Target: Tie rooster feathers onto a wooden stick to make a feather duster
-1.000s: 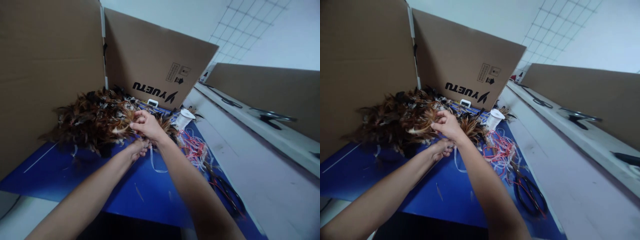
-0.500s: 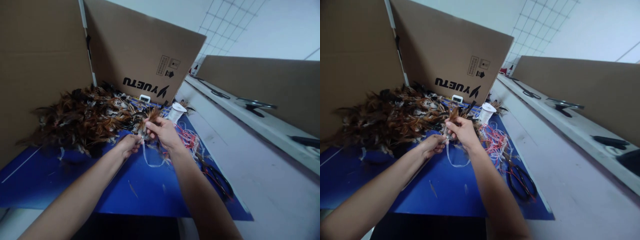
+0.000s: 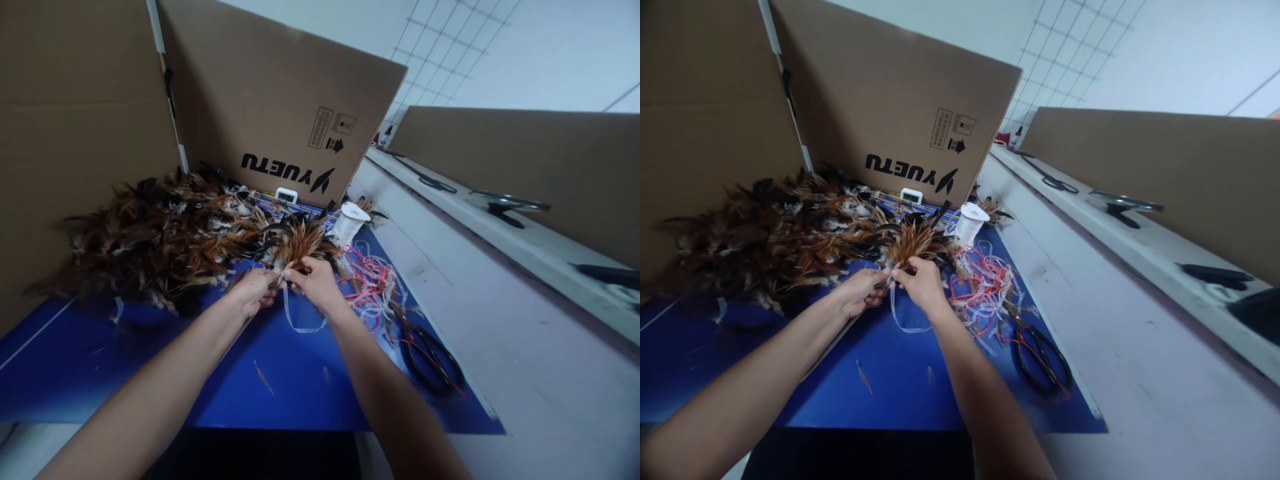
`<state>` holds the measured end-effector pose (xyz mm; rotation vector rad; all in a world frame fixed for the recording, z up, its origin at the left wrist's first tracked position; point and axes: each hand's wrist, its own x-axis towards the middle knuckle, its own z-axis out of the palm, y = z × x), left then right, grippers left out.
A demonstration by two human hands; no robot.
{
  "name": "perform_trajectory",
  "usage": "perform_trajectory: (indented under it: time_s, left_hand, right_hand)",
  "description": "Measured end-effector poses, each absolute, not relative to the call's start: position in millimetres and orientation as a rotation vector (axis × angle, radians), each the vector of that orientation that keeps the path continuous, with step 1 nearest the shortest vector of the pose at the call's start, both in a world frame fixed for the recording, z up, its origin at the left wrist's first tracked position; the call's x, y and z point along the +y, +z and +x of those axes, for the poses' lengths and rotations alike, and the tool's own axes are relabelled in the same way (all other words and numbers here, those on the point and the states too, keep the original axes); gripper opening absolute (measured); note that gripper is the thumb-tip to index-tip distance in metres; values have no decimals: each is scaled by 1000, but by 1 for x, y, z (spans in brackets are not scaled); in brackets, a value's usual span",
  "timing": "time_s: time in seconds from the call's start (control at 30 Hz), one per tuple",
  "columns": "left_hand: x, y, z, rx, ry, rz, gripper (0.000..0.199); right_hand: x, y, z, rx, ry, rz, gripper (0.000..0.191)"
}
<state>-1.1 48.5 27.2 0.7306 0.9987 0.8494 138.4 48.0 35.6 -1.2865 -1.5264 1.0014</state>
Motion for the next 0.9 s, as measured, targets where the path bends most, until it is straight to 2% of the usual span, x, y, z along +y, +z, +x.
perform_trajectory:
  time_s: [0.4, 0.57, 0.9]
  left_hand:
    - [48, 27, 0, 1018, 855, 745, 29]
    - [48, 26, 0, 1012, 863, 752, 31]
    - [46, 27, 2, 992, 908, 815, 28]
  right_hand:
    - [50, 28, 131, -1685, 516, -1499, 20]
    - [49, 28, 128, -1649, 541, -1458, 20]
    - [54, 22, 127, -1413, 854, -1408, 27]
